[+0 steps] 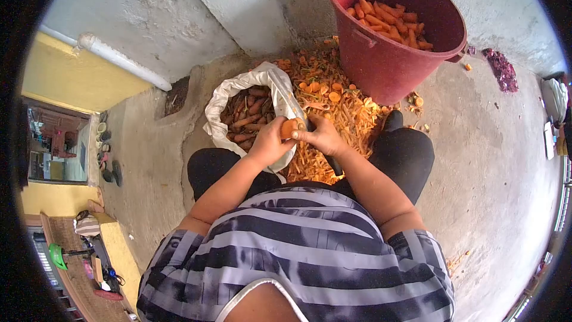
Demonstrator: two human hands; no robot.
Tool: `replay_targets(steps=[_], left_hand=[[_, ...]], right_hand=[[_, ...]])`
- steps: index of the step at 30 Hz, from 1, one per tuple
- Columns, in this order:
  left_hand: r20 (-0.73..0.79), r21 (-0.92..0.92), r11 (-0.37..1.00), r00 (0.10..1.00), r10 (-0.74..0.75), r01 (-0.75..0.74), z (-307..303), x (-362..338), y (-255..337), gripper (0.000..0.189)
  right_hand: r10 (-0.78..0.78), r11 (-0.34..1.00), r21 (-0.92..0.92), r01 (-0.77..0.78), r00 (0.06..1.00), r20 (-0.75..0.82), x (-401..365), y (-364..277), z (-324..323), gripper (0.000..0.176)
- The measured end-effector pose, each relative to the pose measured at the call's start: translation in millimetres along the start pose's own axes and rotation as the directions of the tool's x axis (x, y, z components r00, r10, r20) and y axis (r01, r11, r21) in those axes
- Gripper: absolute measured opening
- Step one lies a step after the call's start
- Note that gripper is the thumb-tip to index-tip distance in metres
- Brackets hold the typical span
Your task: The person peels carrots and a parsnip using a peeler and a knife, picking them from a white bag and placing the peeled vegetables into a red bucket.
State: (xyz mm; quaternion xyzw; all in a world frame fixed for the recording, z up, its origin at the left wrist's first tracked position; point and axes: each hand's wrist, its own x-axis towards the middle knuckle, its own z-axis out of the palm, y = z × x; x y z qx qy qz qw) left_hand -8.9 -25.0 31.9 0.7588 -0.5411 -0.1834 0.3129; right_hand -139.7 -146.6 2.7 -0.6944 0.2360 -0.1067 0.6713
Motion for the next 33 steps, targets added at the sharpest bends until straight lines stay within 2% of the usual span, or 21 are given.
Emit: replay_targets(steps=[3,6,8,12,15,17,20,23,26,27,30,32,33], left_hand=[[-0.051,0.073,0.997,0.998,-0.022,0.026,2.0,0.0,3.6,0.034],[-0.028,0.077,0.994,0.997,-0.073,0.075,5.2,1.2,-1.1,0.035],[-0.027,0.056,0.994,0.995,-0.096,0.098,6.8,1.3,-0.9,0.032],[0.062,-0.017,0.992,0.99,-0.125,0.126,6.5,2.3,-4.0,0.029],[0.157,-0.085,0.986,0.979,-0.131,0.146,1.1,6.3,-3.4,0.028],[0.25,-0.105,0.984,0.962,-0.114,0.144,-2.6,9.5,-5.6,0.029],[0.212,0.036,0.98,0.957,-0.198,0.195,3.7,11.9,-5.3,0.03],[0.054,0.198,0.924,0.937,-0.345,0.328,23.2,11.1,-18.4,0.03],[-0.023,0.249,0.89,0.921,-0.389,0.382,34.2,12.7,-29.6,0.028],[0.017,0.247,0.886,0.912,-0.409,0.392,37.8,13.6,-36.0,0.029],[0.178,0.204,0.882,0.87,-0.46,0.425,47.1,16.7,-57.3,0.031],[0.327,0.127,0.884,0.823,-0.465,0.449,46.0,20.4,-70.0,0.033],[0.327,0.024,0.883,0.831,-0.449,0.468,46.6,20.4,-72.8,0.035]], right_hand=[[-0.112,0.988,-0.117,0.1,0.988,-0.107,0.5,-4.4,5.3,0.07],[-0.032,0.945,-0.326,-0.018,0.988,-0.15,-2.2,-12.8,4.2,0.069],[-0.062,0.924,-0.383,0.001,0.987,-0.146,-3.7,-17.3,3.3,0.069],[-0.121,0.891,-0.451,0.047,0.983,-0.136,-4.8,-13.4,3.4,0.068],[-0.106,0.873,-0.486,0.043,0.989,-0.102,-4.3,-17.6,1.6,0.066],[-0.094,0.865,-0.5,0.032,0.991,-0.099,-2.8,-16.6,2.9,0.064],[-0.05,0.861,-0.509,-0.02,0.991,-0.125,1.1,-11.2,6.3,0.062],[-0.01,0.87,-0.485,-0.082,0.983,-0.185,7.5,-0.9,12.7,0.06],[0.093,0.861,-0.47,-0.195,0.969,-0.231,14.6,4.1,18.2,0.059],[0.139,0.851,-0.467,-0.241,0.96,-0.242,17.6,5.4,20.2,0.058],[0.125,0.826,-0.528,-0.198,0.977,-0.171,26.6,15.8,27.4,0.064],[0.191,0.9,-0.365,-0.238,0.968,-0.161,39.2,39.9,27.4,0.066],[0.224,0.925,-0.279,-0.258,0.963,-0.151,45.6,42.9,26.2,0.068]])
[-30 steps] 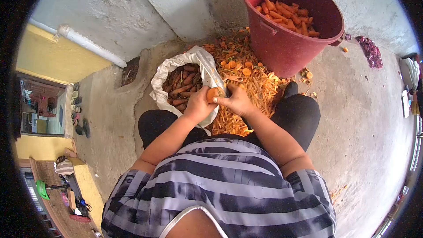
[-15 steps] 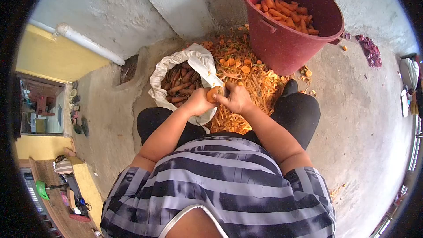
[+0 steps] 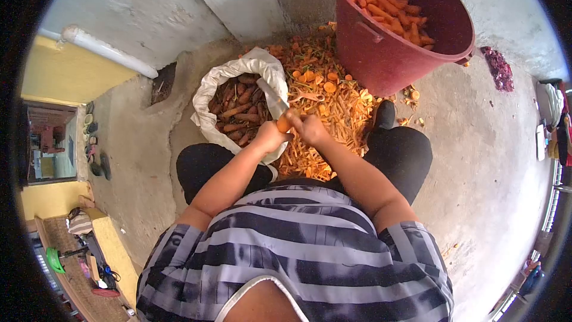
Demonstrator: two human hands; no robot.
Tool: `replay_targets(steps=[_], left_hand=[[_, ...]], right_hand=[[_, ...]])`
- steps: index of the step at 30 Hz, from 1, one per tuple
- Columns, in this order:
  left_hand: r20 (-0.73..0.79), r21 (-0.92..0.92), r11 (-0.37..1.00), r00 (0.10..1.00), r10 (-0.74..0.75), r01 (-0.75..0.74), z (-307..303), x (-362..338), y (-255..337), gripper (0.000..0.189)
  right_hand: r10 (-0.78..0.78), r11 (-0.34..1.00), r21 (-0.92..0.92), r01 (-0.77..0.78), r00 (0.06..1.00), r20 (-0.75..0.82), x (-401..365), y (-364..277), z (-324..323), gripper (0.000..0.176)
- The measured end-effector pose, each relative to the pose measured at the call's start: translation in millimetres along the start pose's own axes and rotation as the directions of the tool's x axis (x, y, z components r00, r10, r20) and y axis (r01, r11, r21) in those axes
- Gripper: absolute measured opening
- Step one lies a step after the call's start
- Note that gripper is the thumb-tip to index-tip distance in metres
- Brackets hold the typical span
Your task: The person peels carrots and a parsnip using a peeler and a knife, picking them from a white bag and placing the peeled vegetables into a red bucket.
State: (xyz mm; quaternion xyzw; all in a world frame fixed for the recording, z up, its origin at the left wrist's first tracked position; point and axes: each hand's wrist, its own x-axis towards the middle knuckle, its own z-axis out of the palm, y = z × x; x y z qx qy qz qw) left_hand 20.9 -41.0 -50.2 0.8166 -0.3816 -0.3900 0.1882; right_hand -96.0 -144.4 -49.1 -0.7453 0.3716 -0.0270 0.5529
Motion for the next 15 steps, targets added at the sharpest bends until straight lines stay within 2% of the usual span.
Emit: replay_targets(steps=[1,2,4,5,8,10,11,12,14,15], left_hand=[[-0.004,-0.101,0.995,1.0,0.014,-0.015,-0.2,0.0,-4.2,0.037],[-0.009,-0.201,0.979,1.0,0.027,-0.028,-0.8,1.4,-8.0,0.039],[0.031,-0.294,0.956,0.999,0.011,-0.002,-4.4,4.7,-13.7,0.042],[0.054,-0.34,0.94,0.999,-0.001,0.019,-8.1,5.4,-16.5,0.042],[0.079,-0.441,0.894,0.996,-0.046,0.076,-18.4,8.1,-20.6,0.043],[0.063,-0.453,0.888,0.996,-0.057,0.079,-20.4,13.8,-30.1,0.044],[0.047,-0.437,0.897,0.998,-0.051,0.066,-18.4,18.3,-38.7,0.046],[0.032,-0.42,0.906,0.999,-0.044,0.053,-17.4,21.9,-45.4,0.047],[0.134,-0.367,0.912,0.98,-0.144,0.184,-27.4,23.7,-42.6,0.046],[0.181,-0.336,0.91,0.964,-0.192,0.244,-31.3,26.1,-41.9,0.045]], right_hand=[[0.206,0.977,0.049,-0.209,0.976,0.068,11.1,1.6,-4.2,0.075],[0.231,0.973,0.029,-0.231,0.973,-0.003,20.0,4.9,-12.1,0.074],[0.501,0.849,0.234,-0.473,0.862,-0.075,46.9,16.7,-26.2,0.065],[0.556,0.786,0.37,-0.496,0.828,-0.073,63.5,32.0,-30.7,0.061],[0.582,0.804,0.302,-0.513,0.782,-0.223,102.5,63.6,-49.0,0.055],[0.552,0.819,0.322,-0.474,0.803,-0.223,127.9,90.8,-51.4,0.053],[0.447,0.892,0.032,-0.451,0.869,-0.215,134.8,99.8,-50.3,0.051],[0.343,0.89,-0.258,-0.377,0.924,-0.168,133.9,93.6,-50.2,0.051],[0.249,0.758,-0.611,-0.228,0.967,-0.052,138.6,86.7,-38.1,0.049],[0.25,0.693,-0.695,-0.19,0.968,-0.016,144.2,82.5,-27.6,0.044]])
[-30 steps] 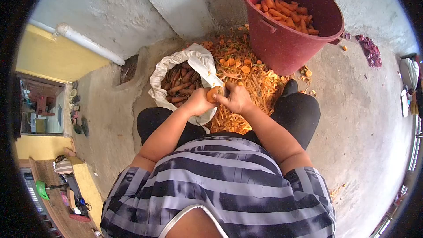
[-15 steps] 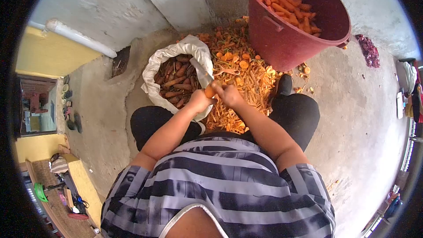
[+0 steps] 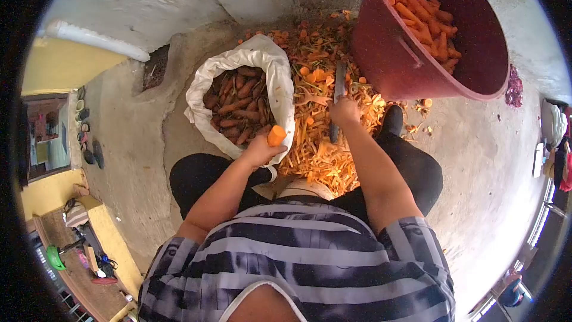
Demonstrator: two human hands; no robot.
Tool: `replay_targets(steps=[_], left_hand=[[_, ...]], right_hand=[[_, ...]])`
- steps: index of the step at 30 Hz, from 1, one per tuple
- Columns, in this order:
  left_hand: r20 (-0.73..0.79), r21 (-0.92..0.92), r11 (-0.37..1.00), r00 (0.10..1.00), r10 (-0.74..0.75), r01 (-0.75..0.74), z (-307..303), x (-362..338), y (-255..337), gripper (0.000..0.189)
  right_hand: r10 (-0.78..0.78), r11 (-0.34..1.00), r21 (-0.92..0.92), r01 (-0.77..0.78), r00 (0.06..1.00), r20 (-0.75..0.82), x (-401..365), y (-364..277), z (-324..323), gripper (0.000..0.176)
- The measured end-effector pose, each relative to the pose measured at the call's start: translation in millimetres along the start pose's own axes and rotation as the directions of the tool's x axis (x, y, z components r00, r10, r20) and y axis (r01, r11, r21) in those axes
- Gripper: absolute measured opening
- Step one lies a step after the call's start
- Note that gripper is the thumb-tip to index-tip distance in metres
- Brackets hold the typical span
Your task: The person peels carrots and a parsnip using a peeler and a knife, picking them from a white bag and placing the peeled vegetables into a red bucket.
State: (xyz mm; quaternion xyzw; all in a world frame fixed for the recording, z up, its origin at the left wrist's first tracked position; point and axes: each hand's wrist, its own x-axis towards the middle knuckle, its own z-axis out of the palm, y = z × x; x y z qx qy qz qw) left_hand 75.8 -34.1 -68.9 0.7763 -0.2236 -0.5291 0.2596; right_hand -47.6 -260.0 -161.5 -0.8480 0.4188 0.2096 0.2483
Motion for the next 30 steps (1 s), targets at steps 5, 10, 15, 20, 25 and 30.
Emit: replay_targets(steps=[5,10,15,20,25,30], left_hand=[[0.005,0.077,0.996,0.999,0.046,-0.047,-0.4,18.2,-20.1,0.051],[0.013,0.186,0.982,1.0,0.026,-0.028,-8.0,22.3,-9.6,0.05],[0.139,0.375,0.927,0.988,-0.063,0.006,-11.4,23.3,-9.8,0.049],[0.073,0.516,0.855,0.997,0.012,-0.048,-0.9,38.9,-53.0,0.059],[0.02,0.603,0.798,1.0,-0.009,-0.005,10.7,36.7,-62.1,0.059],[0.055,0.638,0.77,0.998,-0.019,-0.021,22.2,24.2,-61.3,0.07]], right_hand=[[-0.039,0.999,-0.001,0.039,0.999,-0.015,18.3,-23.8,41.7,0.036],[-0.047,0.972,-0.225,0.071,0.993,0.109,23.2,-29.3,46.6,0.031],[-0.036,0.98,-0.182,0.081,0.971,0.238,-5.9,-40.7,30.3,0.024],[-0.395,0.853,-0.173,0.493,0.825,0.405,-134.0,-92.3,-100.3,0.022],[-0.776,0.588,-0.203,0.783,0.617,0.132,-286.7,-122.3,-196.9,0.02],[-0.736,0.644,-0.571,0.509,0.615,-0.283,-352.8,-132.5,-201.1,0.014]])
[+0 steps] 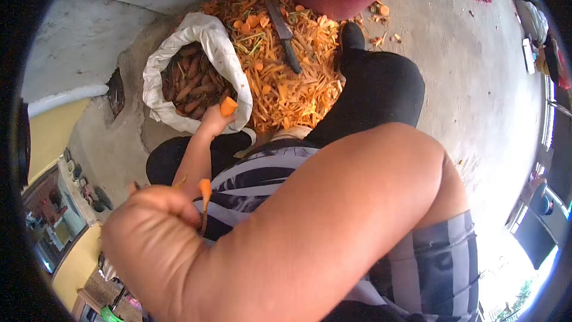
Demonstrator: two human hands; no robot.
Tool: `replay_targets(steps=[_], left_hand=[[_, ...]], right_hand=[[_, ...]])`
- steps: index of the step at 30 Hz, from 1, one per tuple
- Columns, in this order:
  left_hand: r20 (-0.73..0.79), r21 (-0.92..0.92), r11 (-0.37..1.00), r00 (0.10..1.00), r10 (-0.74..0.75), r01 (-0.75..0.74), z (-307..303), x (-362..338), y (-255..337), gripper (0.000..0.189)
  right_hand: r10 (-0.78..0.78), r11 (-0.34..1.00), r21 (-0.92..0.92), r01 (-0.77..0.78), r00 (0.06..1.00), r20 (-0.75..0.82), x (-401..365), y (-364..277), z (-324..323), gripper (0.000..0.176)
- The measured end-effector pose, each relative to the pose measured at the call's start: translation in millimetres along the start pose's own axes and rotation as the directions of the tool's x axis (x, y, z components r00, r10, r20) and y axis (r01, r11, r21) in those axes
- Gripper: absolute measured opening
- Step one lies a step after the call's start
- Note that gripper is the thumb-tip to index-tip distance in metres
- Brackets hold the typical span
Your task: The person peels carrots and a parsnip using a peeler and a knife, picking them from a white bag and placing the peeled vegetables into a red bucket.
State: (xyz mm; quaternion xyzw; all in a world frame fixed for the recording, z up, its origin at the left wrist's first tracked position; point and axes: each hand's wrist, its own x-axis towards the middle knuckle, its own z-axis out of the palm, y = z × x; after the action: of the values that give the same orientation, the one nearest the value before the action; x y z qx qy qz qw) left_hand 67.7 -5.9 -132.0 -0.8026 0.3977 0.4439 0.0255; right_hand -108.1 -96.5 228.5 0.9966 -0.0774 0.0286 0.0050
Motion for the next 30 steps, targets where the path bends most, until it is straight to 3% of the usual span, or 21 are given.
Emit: replay_targets(steps=[3,5,7,9,12,15,17,18,21,23,25,28,30], left_hand=[[-0.091,0.03,0.998,0.994,0.052,-0.05,-3.4,-11.3,-1.6,0.089],[-0.081,-0.049,0.999,0.997,0.016,-0.02,-6.0,-14.6,-1.3,0.089],[-0.283,-0.055,0.988,0.951,0.124,-0.145,4.6,-10.0,-11.4,0.047],[-0.26,-0.053,0.998,0.965,0.022,-0.037,-9.1,-15.6,-3.8,0.046],[-0.243,-0.151,0.984,0.969,0.056,-0.094,-10.3,-8.0,9.6,0.044],[-0.196,-0.102,0.993,0.98,0.044,-0.065,-13.2,-2.0,18.6,0.044],[-0.117,-0.456,0.883,0.991,0.061,-0.108,-12.4,-0.7,24.1,0.043],[-0.157,-0.165,0.972,0.978,0.14,-0.166,-17.0,5.8,23.7,0.043],[-0.211,-0.22,0.963,0.972,0.107,-0.153,-40.0,0.8,53.6,0.044],[-0.301,-0.359,0.897,0.941,0.151,-0.259,-60.8,0.8,84.8,0.043],[-0.295,-0.33,0.913,0.945,0.143,-0.242,-94.8,-0.7,117.5,0.041],[-0.391,-0.429,0.742,0.846,0.361,-0.515,-147.3,-6.3,175.2,0.035],[-0.415,-0.507,0.546,0.744,0.524,-0.667,-182.1,-9.4,211.9,0.027]], right_hand=[[0.033,0.999,-0.003,-0.034,0.998,-0.057,-14.9,3.2,2.5,0.013],[0.053,0.999,0.004,-0.053,0.996,-0.074,-23.4,8.3,3.9,0.013],[0.075,0.997,0.015,-0.074,0.993,-0.091,-29.8,13.3,6.1,0.013],[0.077,0.997,0.01,-0.077,0.991,-0.106,-34.3,17.3,6.9,0.012],[0.092,0.996,0.015,-0.091,0.991,-0.1,-35.6,26.5,9.3,0.012],[0.117,0.993,0.026,-0.115,0.987,-0.111,-36.6,36.7,14.6,0.012],[0.157,0.987,0.043,-0.153,0.982,-0.106,-38.6,45.6,19.7,0.012],[0.167,0.985,0.055,-0.162,0.98,-0.112,-41.4,49.8,20.4,0.012],[0.197,0.98,0.068,-0.189,0.971,-0.136,-46.3,62.9,18.4,0.012],[0.226,0.973,0.078,-0.217,0.966,-0.127,-52.4,73.4,21.1,0.012],[0.256,0.964,0.104,-0.244,0.959,-0.12,-55.3,86.0,26.1,0.013],[0.285,0.95,0.149,-0.274,0.957,-0.059,-54.0,102.3,36.8,0.013],[0.223,0.927,0.281,-0.249,0.967,0.122,-45.0,119.9,52.6,0.014]])
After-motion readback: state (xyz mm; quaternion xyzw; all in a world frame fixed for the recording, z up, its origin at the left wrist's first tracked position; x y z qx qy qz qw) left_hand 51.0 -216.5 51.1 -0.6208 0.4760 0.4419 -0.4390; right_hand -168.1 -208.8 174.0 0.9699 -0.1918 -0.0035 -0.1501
